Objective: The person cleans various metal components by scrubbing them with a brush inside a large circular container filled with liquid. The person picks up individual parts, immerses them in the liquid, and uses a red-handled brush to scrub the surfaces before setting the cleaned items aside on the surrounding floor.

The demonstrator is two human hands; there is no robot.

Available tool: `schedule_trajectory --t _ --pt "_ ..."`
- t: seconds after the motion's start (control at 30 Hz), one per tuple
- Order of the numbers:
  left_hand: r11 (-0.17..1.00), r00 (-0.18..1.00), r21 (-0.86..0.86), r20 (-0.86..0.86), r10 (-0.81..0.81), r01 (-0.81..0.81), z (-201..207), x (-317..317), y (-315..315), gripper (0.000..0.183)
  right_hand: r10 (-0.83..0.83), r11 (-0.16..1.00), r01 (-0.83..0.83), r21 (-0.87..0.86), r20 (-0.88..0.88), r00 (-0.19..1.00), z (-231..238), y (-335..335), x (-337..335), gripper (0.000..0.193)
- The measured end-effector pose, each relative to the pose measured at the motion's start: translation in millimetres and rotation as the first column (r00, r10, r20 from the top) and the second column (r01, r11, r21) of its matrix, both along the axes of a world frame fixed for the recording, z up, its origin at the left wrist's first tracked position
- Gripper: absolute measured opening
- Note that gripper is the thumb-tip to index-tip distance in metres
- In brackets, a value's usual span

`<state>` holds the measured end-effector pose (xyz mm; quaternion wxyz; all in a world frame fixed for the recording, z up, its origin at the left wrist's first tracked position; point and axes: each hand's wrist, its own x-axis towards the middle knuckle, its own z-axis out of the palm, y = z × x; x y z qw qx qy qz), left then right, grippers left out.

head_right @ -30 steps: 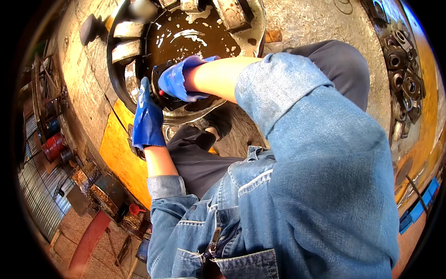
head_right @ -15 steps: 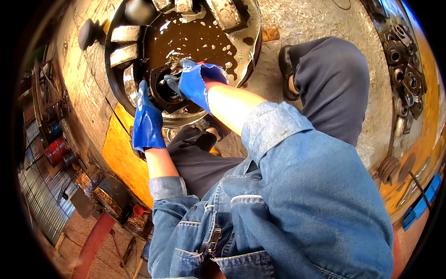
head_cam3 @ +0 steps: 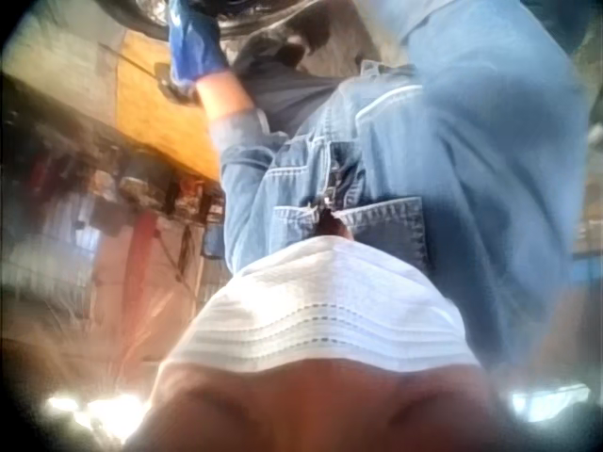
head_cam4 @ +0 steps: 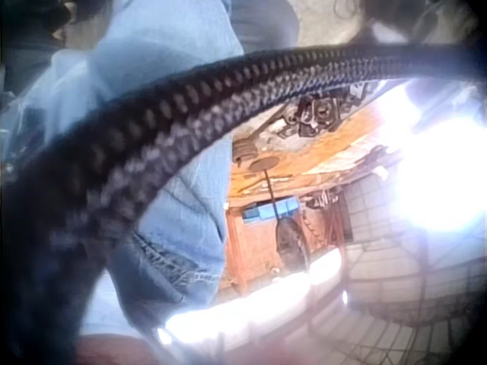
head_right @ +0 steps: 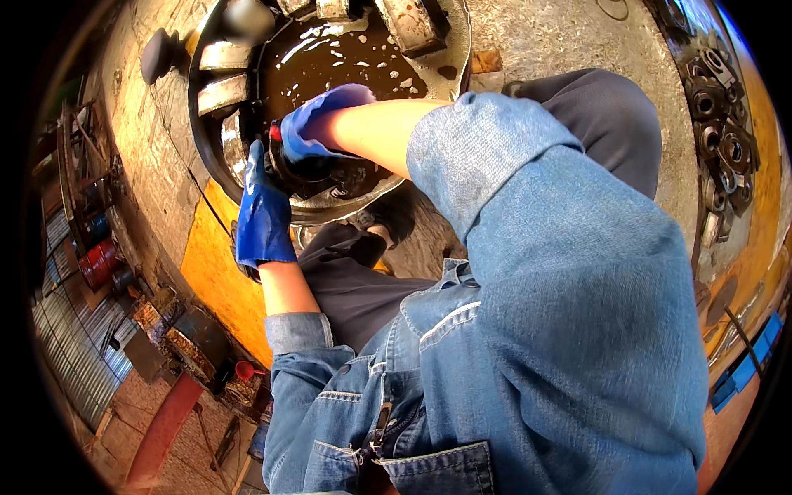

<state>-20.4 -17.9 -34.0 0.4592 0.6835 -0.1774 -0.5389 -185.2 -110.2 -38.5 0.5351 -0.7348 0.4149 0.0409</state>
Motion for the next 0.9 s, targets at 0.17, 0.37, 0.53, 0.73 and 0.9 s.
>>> schedule_trajectory --t 0.17,0.37,0.53,0.73,0.9 --pt "0.968 0.953 -0.116 0.235 -0.191 0.222 -8 8 5 0.051 0.544 0.655 -0.533 -0.536 -0.155 0.825 -48 9 10 0.027" --pt "0.976 0.975 -0.133 0.164 -0.147 0.169 -13 17 8 0.051 0.687 0.574 -0.537 -0.618 0.007 0.726 -51 7 6 0.029" --pt "0.975 0.972 -0.153 0.19 -0.134 0.164 13 -15 2 0.049 0.64 -0.026 -0.344 -0.939 -0.28 0.716 -111 7 32 0.016" --pt "0.967 0.967 -0.172 0.205 -0.151 0.188 15 -17 5 0.047 0.491 0.69 -0.602 -0.401 -0.352 0.797 -42 15 53 0.026" --pt "0.999 1.0 -0.05 0.019 -0.008 0.009 -6 6 7 0.049 0.46 0.874 -0.485 0.022 -0.358 0.813 -16 2 51 0.035"
